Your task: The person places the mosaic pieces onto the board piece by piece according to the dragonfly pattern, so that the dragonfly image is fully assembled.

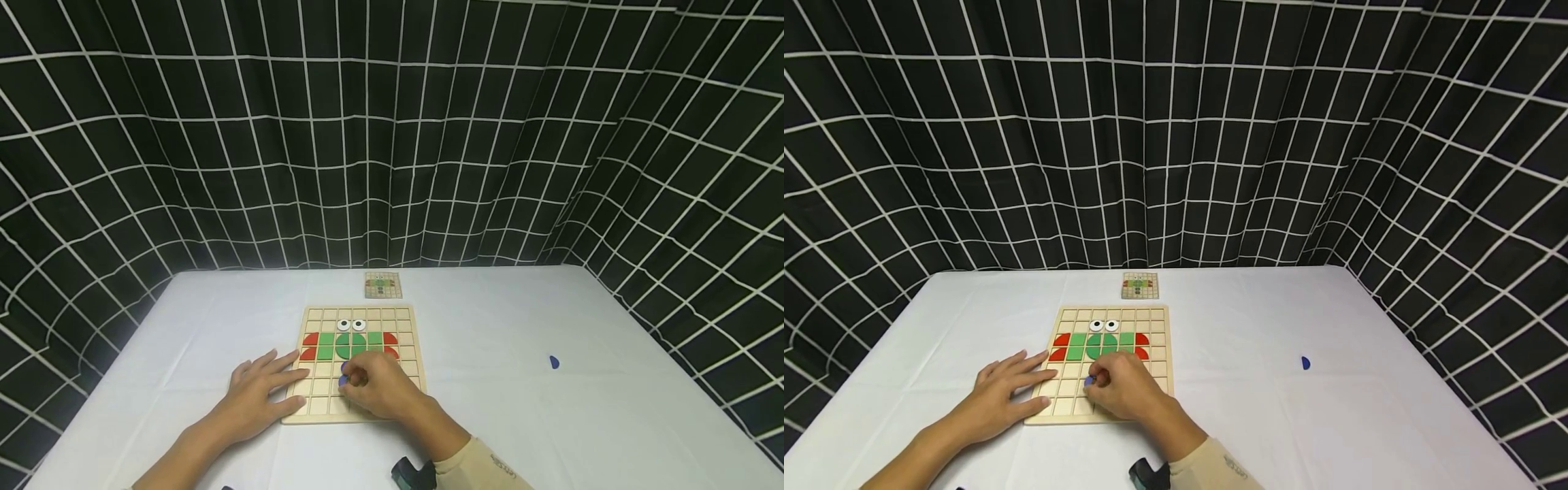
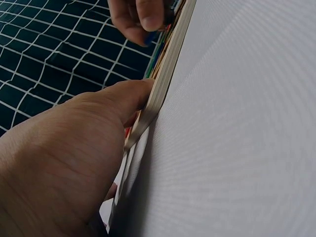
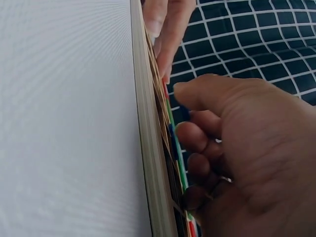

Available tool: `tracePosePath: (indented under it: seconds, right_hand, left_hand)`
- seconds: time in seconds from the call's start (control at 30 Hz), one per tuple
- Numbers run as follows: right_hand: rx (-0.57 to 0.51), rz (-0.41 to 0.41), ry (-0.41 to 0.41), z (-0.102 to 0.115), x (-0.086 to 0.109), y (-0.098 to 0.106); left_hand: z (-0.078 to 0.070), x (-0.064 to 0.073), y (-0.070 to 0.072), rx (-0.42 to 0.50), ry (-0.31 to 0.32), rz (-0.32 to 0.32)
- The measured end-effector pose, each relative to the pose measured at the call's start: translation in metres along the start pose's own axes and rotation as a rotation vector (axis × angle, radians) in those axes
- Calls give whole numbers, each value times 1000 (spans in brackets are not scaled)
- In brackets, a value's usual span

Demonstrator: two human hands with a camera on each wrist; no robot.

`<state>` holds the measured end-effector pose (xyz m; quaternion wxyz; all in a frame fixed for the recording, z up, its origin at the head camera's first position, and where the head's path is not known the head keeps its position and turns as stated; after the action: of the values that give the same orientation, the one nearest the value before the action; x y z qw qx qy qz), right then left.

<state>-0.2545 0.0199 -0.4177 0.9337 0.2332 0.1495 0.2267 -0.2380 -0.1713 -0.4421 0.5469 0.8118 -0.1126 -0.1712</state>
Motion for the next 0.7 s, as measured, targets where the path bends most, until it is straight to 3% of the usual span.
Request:
tracePosePath:
  seconds: [0.33, 0.7]
  right_hand:
    - [106, 18, -27, -2, 1, -4]
    - [114, 14, -34, -3, 2, -2]
  left_hand:
    - [-1, 0, 2, 5, -7, -10]
    - [1, 1, 1, 21, -4, -23]
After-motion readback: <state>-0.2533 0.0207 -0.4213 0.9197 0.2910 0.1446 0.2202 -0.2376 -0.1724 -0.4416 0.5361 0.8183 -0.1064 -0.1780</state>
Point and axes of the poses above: each hand's wrist, its own x-axis away from the middle knuckle, its own y-axis out of the back of the hand, z = x × y, the point moved 9 cm from there along -x, towards the middle knuckle, and after that the axes turned 12 degrees about -x, right-handed, at the moved point
